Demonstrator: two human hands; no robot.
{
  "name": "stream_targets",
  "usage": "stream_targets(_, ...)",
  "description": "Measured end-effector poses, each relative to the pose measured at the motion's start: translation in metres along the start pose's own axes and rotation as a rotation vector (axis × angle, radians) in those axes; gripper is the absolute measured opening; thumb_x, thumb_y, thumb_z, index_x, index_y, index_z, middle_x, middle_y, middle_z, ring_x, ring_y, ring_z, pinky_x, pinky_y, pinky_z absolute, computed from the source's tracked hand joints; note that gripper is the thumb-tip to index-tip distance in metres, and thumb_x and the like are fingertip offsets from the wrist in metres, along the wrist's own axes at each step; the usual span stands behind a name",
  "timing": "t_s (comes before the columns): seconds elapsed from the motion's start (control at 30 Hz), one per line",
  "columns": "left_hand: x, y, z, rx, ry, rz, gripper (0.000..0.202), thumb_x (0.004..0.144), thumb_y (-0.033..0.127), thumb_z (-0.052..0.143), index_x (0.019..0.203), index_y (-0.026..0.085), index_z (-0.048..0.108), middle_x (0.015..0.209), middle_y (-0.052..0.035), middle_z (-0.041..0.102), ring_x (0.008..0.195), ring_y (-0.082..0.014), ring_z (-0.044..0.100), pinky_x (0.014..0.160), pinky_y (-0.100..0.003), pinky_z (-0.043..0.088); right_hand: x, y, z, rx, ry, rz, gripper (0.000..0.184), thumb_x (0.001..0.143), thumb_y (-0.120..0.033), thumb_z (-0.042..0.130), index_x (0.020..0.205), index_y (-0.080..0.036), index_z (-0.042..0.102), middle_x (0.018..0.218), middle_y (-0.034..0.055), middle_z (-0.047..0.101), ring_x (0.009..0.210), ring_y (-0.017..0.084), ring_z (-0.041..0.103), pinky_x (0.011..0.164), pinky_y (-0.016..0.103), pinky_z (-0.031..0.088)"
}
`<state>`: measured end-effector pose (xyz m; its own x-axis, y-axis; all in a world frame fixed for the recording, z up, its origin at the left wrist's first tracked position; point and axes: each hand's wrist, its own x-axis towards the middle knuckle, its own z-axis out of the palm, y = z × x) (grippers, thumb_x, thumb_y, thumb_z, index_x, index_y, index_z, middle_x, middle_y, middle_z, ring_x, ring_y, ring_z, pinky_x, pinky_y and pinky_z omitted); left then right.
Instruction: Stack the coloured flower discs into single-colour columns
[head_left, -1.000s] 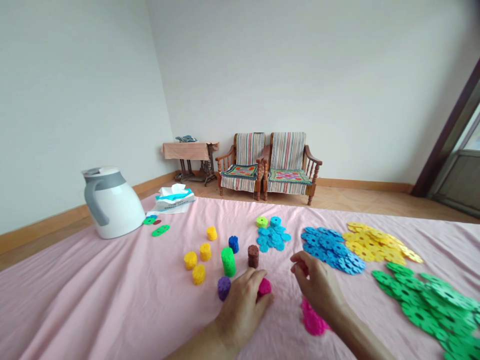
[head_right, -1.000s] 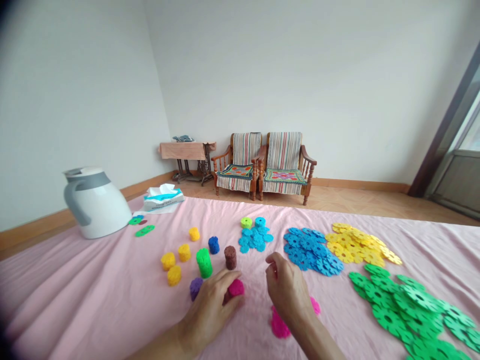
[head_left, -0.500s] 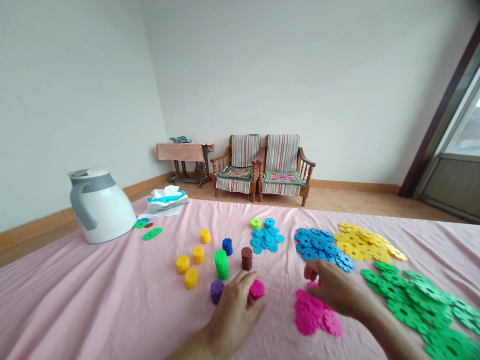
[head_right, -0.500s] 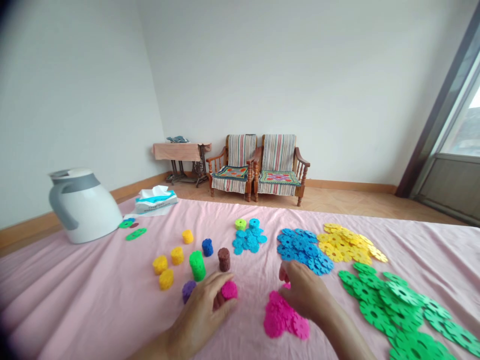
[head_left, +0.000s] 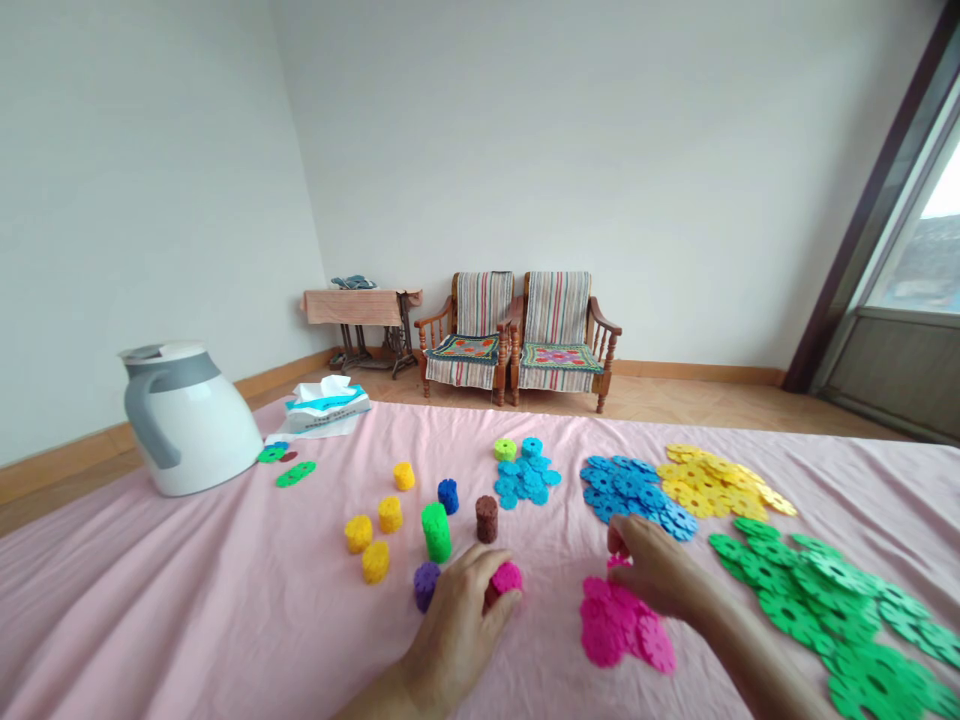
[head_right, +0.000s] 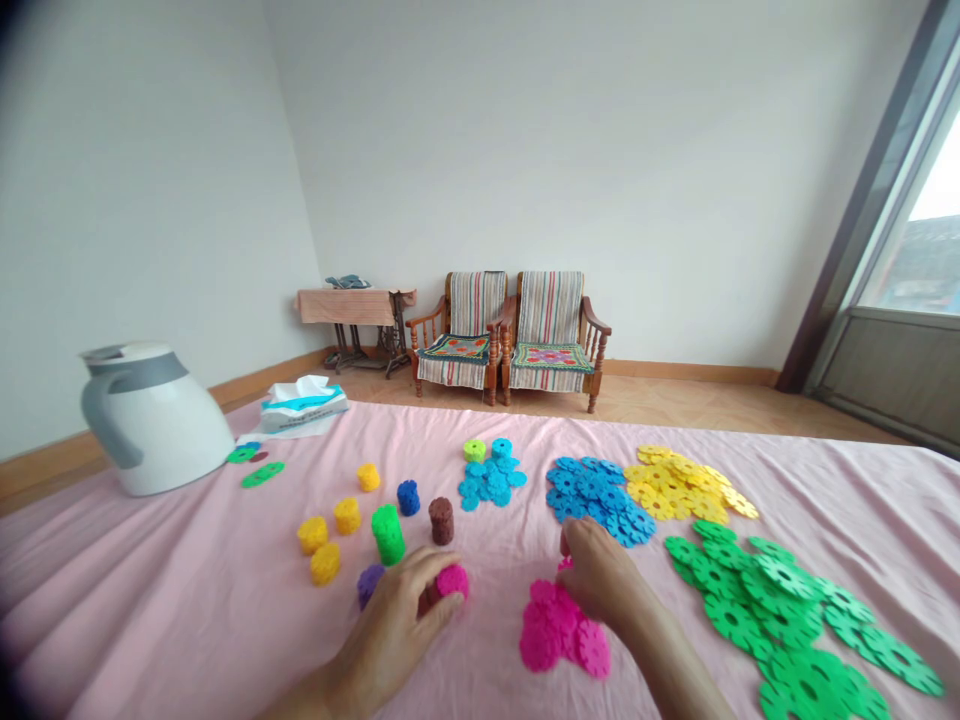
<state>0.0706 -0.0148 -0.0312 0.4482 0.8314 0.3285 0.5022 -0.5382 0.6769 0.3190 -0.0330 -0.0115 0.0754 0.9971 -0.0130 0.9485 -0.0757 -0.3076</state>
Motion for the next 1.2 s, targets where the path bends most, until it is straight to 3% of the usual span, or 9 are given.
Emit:
stream_targets(0.2, -0.003, -0.001, 0.003, -0.041, 0.062, -0.041, 0.051, 0.073, 0.008, 0.062, 0.122, 0.018, 0.052, 0.111, -0.0074, 0.061, 0.100, -0.0216, 0.058, 0.092, -0.035, 0.045, 0.002, -0.004, -0.008, 0.091, 0.023, -0.004, 0.013, 0.063, -0.007, 0.051, 0.070, -0.017, 0.056, 0.074, 0.0051, 0.064, 0.071, 0.018, 0.057, 0.061, 0.026, 0.035)
stream_targets(0.33, -0.007, -0.001, 0.005, -0.075, 0.082, -0.033, 0.059, 0.074, 0.007, 0.058, 0.129, 0.020, 0.043, 0.120, -0.0091, 0.056, 0.097, -0.0205, 0.059, 0.088, -0.033, 0.048, 0.005, -0.020, -0.012, 0.351, 0.068, -0.043, 0.007, 0.067, -0.013, 0.051, 0.067, -0.019, 0.053, 0.064, 0.0014, 0.062, 0.061, 0.015, 0.056, 0.054, 0.024, 0.034)
stream_targets(0.43, -0.007, -0.001, 0.004, -0.094, 0.071, -0.024, 0.063, 0.076, 0.007, 0.055, 0.134, 0.020, 0.038, 0.120, -0.0101, 0.055, 0.095, -0.0193, 0.060, 0.086, -0.032, 0.049, 0.009, -0.038, -0.005, 0.592, 0.085, -0.063, 0.004, 0.070, -0.018, 0.050, 0.069, -0.019, 0.054, 0.061, -0.0001, 0.063, 0.057, 0.014, 0.057, 0.052, 0.023, 0.036)
stream_targets(0.57, -0.007, -0.002, 0.003, -0.123, 0.073, -0.004, 0.068, 0.077, 0.006, 0.053, 0.140, 0.019, 0.031, 0.114, -0.0092, 0.058, 0.094, -0.0186, 0.060, 0.087, -0.032, 0.049, 0.012, -0.061, 0.009, 0.713, 0.135, -0.075, 0.005, 0.069, -0.021, 0.052, 0.065, -0.019, 0.056, 0.059, -0.0003, 0.064, 0.057, 0.013, 0.057, 0.052, 0.023, 0.037)
stream_targets(0.87, -0.006, -0.005, 0.002, -0.133, 0.045, -0.013, 0.070, 0.076, 0.005, 0.055, 0.140, 0.020, 0.032, 0.128, -0.0115, 0.053, 0.117, -0.0231, 0.051, 0.102, -0.041, 0.039, 0.004, -0.090, 0.035, 0.800, 0.057, -0.031, 0.006, 0.067, -0.018, 0.052, 0.067, -0.018, 0.058, 0.058, -0.0005, 0.065, 0.056, 0.013, 0.059, 0.051, 0.021, 0.038)
stream_targets(1.2, -0.006, -0.006, 0.004, -0.141, 0.062, 0.011, 0.069, 0.073, 0.000, 0.054, 0.137, 0.023, 0.037, 0.137, -0.0091, 0.047, 0.116, -0.0212, 0.052, 0.101, -0.039, 0.041, -0.001, -0.099, 0.039, 0.669, 0.123, -0.037, 0.006, 0.068, -0.018, 0.053, 0.064, -0.018, 0.058, 0.057, -0.0012, 0.060, 0.055, 0.012, 0.054, 0.050, 0.021, 0.035)
